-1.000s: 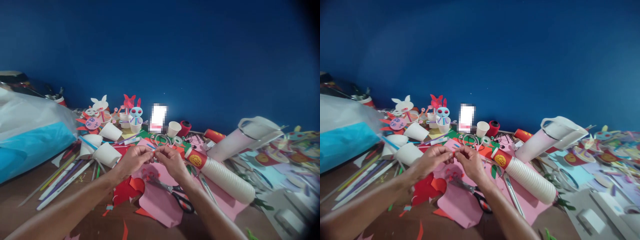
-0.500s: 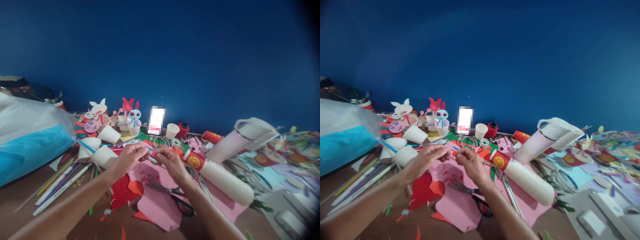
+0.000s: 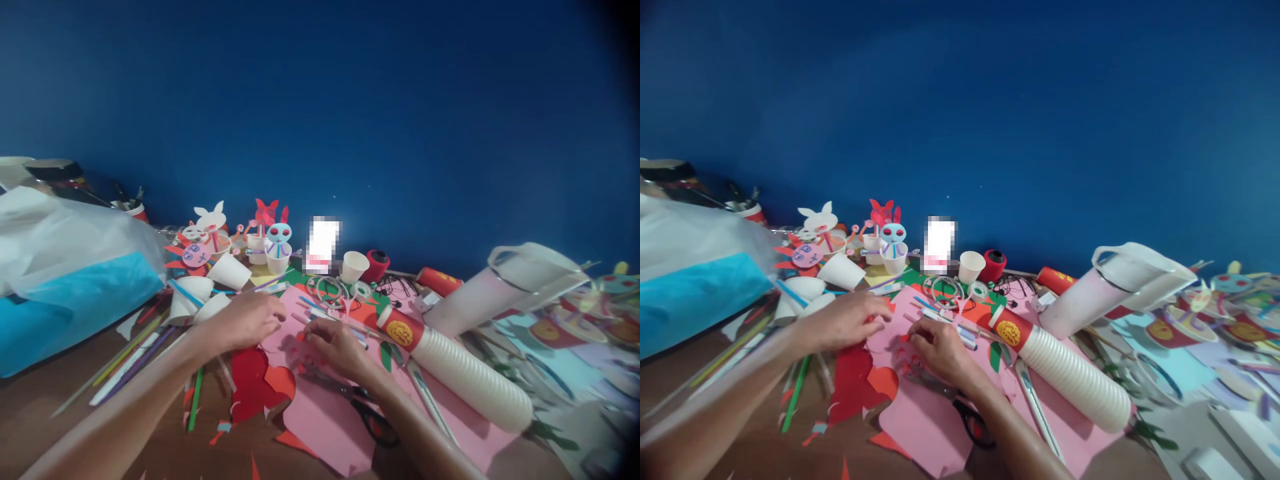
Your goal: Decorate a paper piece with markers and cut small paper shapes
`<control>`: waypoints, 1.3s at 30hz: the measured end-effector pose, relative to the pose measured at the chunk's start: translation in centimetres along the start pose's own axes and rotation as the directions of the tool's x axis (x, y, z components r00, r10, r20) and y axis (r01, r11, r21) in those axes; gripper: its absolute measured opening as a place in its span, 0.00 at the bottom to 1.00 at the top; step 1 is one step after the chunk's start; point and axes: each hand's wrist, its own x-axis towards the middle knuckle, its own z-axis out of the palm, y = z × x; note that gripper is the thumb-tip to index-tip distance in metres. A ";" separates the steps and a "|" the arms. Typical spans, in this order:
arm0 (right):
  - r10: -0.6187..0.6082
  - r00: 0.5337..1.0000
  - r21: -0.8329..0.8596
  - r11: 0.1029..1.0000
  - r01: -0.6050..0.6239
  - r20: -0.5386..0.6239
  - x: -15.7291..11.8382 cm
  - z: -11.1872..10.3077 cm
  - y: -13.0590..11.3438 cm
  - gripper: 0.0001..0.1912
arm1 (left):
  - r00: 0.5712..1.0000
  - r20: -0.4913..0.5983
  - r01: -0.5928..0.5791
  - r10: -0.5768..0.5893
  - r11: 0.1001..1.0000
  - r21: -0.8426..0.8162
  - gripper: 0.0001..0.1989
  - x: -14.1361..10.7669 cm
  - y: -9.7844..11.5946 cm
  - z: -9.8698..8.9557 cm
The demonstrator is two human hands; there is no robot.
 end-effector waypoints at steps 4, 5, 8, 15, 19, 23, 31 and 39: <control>-0.024 0.999 -0.047 0.999 0.023 -0.028 0.0 0.1 0.5 0.10 | 0.994 0.109 0.005 -0.032 0.970 0.241 0.16 0.1 -0.2 3.6; -0.027 0.999 -0.043 0.999 0.025 -0.033 0.0 0.1 0.5 0.10 | 0.993 0.106 0.014 -0.044 0.964 0.266 0.18 0.1 -0.2 4.0; -0.025 0.999 -0.013 1.000 0.025 -0.043 0.0 0.2 0.6 0.10 | 0.991 0.119 0.020 -0.055 0.961 0.276 0.19 0.0 -0.5 4.2; 0.064 0.989 0.288 0.957 -0.024 -0.130 0.5 -0.6 -0.1 0.05 | 0.994 -0.064 0.082 -0.085 0.995 -0.048 0.08 1.4 -0.6 2.0; 0.048 0.980 0.362 0.932 0.026 -0.194 1.9 -1.1 -1.6 0.05 | 0.987 -0.102 0.045 -0.123 0.826 -0.563 0.12 2.1 0.3 2.0; 0.015 0.980 0.292 0.955 0.044 -0.197 3.0 -0.9 -2.8 0.05 | 0.975 -0.061 0.089 -0.212 0.633 -0.769 0.12 2.2 1.0 2.4; 0.042 0.969 0.295 0.955 0.033 -0.244 2.8 -0.9 -2.9 0.07 | 0.971 -0.071 0.062 -0.230 0.525 -0.849 0.08 2.1 1.9 2.0; 0.136 0.905 0.432 0.900 0.057 -0.403 3.5 -1.4 -2.3 0.05 | 0.922 0.065 0.151 -0.381 0.201 -0.968 0.12 2.5 1.8 2.5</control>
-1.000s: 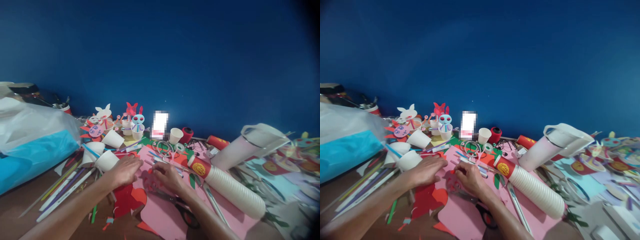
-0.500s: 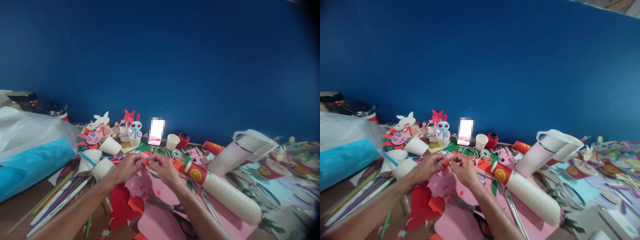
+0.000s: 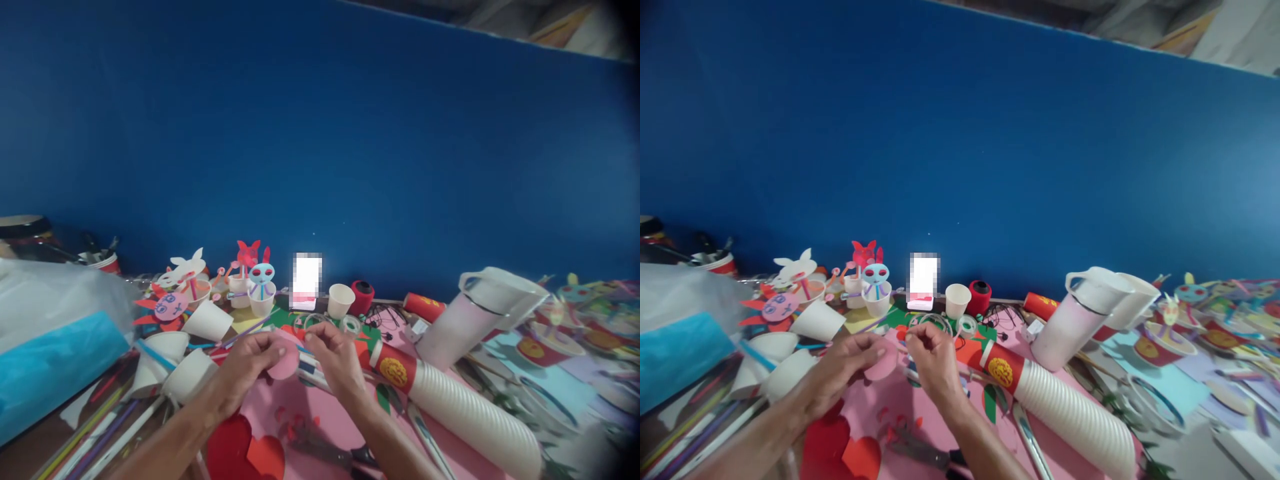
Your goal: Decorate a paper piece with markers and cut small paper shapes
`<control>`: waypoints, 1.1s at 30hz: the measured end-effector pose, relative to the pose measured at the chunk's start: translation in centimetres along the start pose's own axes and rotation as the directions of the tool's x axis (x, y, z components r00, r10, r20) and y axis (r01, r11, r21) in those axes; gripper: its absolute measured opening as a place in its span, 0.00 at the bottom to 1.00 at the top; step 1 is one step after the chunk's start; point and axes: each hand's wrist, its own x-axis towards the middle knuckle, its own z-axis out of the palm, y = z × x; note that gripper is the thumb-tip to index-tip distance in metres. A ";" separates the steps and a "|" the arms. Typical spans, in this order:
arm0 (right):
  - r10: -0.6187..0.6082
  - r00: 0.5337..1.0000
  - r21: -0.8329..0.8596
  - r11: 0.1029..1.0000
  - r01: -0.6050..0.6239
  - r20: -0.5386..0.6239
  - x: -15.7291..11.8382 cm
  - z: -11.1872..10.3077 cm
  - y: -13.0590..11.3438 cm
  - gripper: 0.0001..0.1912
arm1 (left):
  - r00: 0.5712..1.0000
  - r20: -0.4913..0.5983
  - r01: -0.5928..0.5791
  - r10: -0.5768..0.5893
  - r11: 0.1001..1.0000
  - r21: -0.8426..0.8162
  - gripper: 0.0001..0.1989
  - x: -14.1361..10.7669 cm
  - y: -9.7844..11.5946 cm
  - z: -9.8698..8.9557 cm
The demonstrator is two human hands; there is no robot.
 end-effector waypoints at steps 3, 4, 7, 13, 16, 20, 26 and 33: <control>-0.019 1.000 0.006 1.000 0.019 0.022 -0.1 -0.1 -0.1 0.05 | 0.994 -0.105 -0.033 0.040 0.997 0.063 0.12 0.2 -0.2 -0.1; -0.031 0.998 0.004 1.000 0.031 0.052 -0.2 -0.1 -0.2 0.05 | 0.991 -0.125 -0.046 0.057 0.995 0.087 0.12 0.2 -0.3 -0.1; -0.069 0.989 -0.067 0.995 0.079 0.130 -0.6 0.3 -0.2 0.05 | 0.988 -0.127 -0.073 0.091 0.988 0.138 0.12 0.2 -0.4 0.1; -0.004 0.996 -0.094 0.995 0.013 0.092 -0.7 0.5 0.0 0.06 | 0.998 -0.038 -0.047 0.047 0.999 0.023 0.12 0.0 -0.3 0.6; 0.016 0.998 -0.072 0.997 -0.011 0.058 -0.5 0.3 0.1 0.06 | 0.999 -0.043 0.021 -0.023 0.999 -0.048 0.11 0.1 -0.3 0.6; -0.003 0.999 -0.089 0.996 0.006 0.037 -0.5 0.3 0.1 0.05 | 0.997 -0.072 -0.009 0.009 1.000 -0.005 0.12 0.1 -0.7 0.5; -0.129 0.991 -0.173 0.976 0.132 0.027 -0.8 0.3 -0.4 0.06 | 0.995 -0.049 -0.081 0.086 0.992 0.095 0.13 -0.2 -0.8 0.9; -0.175 0.984 -0.207 0.962 0.176 0.021 -1.0 0.3 -1.0 0.07 | 0.996 -0.061 -0.056 0.061 0.995 0.083 0.10 -0.5 -0.5 1.3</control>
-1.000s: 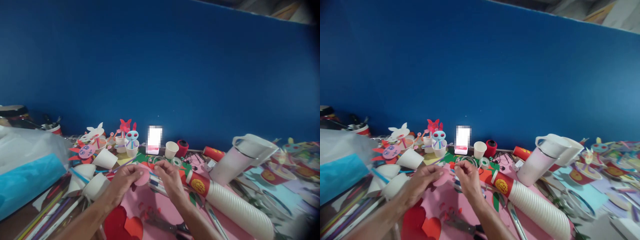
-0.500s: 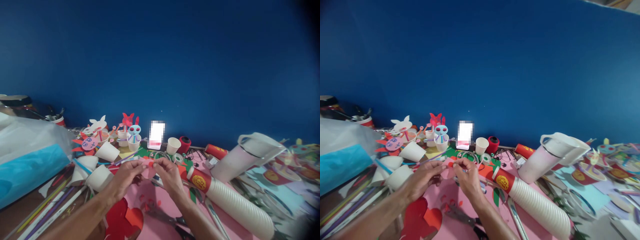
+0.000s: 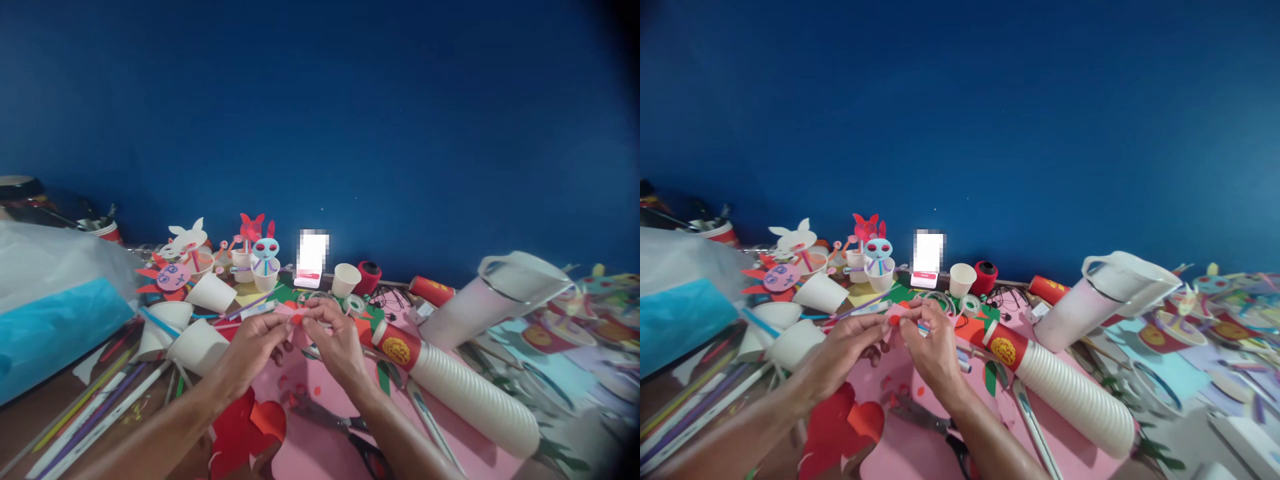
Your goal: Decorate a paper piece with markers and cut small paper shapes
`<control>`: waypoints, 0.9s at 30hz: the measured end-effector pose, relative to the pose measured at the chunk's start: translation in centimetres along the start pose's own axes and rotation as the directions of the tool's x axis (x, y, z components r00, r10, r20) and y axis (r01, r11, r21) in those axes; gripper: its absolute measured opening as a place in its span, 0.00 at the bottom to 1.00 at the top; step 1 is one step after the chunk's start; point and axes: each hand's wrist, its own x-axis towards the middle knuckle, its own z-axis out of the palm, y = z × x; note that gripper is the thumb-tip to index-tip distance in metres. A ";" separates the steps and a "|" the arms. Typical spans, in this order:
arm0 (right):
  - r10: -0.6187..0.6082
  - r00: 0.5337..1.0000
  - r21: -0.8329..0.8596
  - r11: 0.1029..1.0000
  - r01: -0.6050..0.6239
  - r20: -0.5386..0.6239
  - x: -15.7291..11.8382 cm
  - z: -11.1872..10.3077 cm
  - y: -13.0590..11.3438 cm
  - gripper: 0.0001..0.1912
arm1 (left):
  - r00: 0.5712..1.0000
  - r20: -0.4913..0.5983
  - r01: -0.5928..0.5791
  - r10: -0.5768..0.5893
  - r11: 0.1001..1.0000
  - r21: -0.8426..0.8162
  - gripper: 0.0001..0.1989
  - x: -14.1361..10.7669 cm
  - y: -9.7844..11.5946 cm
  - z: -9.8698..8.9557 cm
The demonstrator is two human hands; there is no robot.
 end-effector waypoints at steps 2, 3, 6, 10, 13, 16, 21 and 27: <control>-0.010 1.000 -0.022 1.000 0.010 -0.008 0.0 0.0 0.0 0.07 | 1.000 -0.006 0.008 -0.008 1.000 0.002 0.09 -0.1 0.0 0.0; -0.015 1.000 -0.039 0.999 0.015 -0.010 -0.1 0.0 0.0 0.06 | 1.000 -0.010 0.013 -0.013 1.000 0.005 0.09 -0.1 0.1 0.1; -0.046 0.999 -0.085 0.995 0.045 -0.016 -0.1 0.1 -0.1 0.05 | 1.000 -0.014 0.010 -0.010 1.000 0.020 0.10 -0.2 0.2 0.2; -0.085 0.996 -0.101 0.991 0.083 -0.014 -0.2 0.0 -0.1 0.05 | 0.999 -0.009 -0.043 0.044 0.995 0.088 0.10 -0.1 0.4 0.0; -0.095 0.995 -0.081 0.992 0.092 -0.028 0.1 -0.4 0.1 0.05 | 0.995 0.016 -0.096 0.095 0.961 0.261 0.10 0.5 0.1 -0.8; -0.105 0.993 -0.068 0.993 0.101 -0.061 0.4 -0.8 0.2 0.04 | 0.990 0.114 -0.127 0.081 0.860 0.495 0.09 1.3 -1.0 -1.8; -0.156 0.988 -0.115 0.981 0.153 -0.014 0.3 -0.5 0.4 0.05 | 0.964 0.147 -0.254 0.221 0.607 0.753 0.08 2.0 -2.6 -2.7; -0.393 0.918 -0.387 0.841 0.379 0.044 -0.4 -0.4 0.6 0.06 | 0.989 0.113 -0.123 0.093 0.946 0.299 0.14 0.8 -0.1 -1.6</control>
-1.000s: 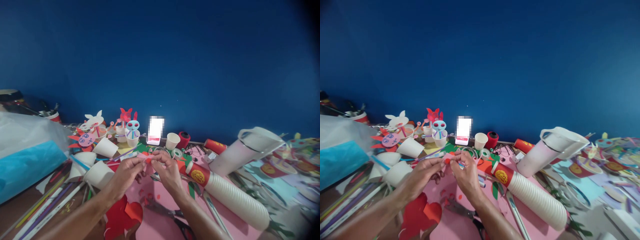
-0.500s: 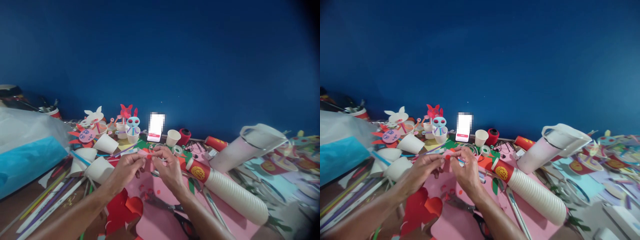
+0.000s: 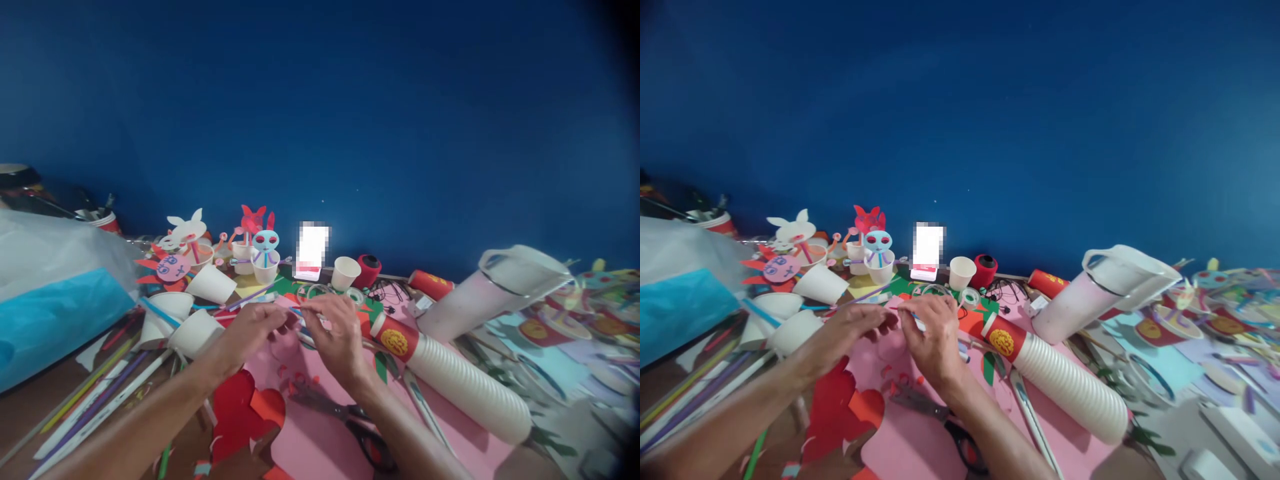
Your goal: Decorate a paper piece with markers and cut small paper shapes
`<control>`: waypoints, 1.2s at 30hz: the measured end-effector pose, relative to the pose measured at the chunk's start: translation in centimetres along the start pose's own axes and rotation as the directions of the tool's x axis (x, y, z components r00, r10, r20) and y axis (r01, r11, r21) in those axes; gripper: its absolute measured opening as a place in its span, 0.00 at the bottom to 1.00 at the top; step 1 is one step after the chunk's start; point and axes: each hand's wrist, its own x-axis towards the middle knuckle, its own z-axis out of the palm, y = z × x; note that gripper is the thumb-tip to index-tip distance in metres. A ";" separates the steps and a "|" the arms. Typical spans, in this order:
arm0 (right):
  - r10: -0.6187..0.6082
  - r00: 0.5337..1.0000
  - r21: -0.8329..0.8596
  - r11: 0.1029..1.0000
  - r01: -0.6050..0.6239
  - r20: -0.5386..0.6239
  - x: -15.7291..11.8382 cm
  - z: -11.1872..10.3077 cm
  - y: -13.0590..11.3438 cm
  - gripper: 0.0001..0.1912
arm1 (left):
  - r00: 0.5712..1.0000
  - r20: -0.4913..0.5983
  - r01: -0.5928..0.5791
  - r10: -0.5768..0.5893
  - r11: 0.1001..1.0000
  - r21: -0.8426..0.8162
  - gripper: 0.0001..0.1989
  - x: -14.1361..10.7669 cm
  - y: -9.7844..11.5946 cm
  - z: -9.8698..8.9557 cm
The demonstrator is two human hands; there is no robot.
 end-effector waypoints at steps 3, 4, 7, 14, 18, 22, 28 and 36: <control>-0.162 0.987 -0.183 0.970 0.161 0.007 -0.3 -0.2 0.3 0.06 | 0.983 0.092 0.183 -0.160 0.907 -0.378 0.16 -0.7 1.4 0.4; -0.204 0.979 -0.237 0.950 0.204 0.026 -0.4 -0.2 0.5 0.07 | 0.980 0.097 0.197 -0.172 0.881 -0.430 0.16 -0.8 1.6 0.5; -0.306 0.946 -0.329 0.887 0.324 0.107 -0.5 -0.2 0.8 0.09 | 0.984 0.061 0.178 -0.169 0.885 -0.431 0.13 -0.9 1.4 0.7; -0.253 0.929 -0.294 0.897 0.330 0.272 0.2 -0.8 1.0 0.12 | 0.984 -0.108 0.096 -0.139 0.938 -0.333 0.11 -0.1 0.4 -0.1; -0.086 0.814 -0.265 0.922 0.284 0.574 0.2 -1.0 0.8 0.11 | 0.978 -0.186 0.036 -0.098 0.950 -0.312 0.11 0.2 0.6 -0.7; 0.036 0.647 -0.279 0.919 0.278 0.762 0.0 -1.1 0.6 0.10 | 0.973 -0.205 0.030 -0.101 0.946 -0.323 0.10 0.3 0.7 -0.7; 0.157 0.868 -0.389 0.920 0.045 0.471 1.7 -3.4 2.0 0.11 | 0.977 -0.190 0.026 -0.100 0.933 -0.358 0.08 0.2 0.6 -0.5; 0.322 0.789 -0.565 0.824 0.040 0.524 1.7 -3.1 4.0 0.11 | 0.979 -0.151 0.072 -0.140 0.920 -0.385 0.07 0.2 0.6 -0.4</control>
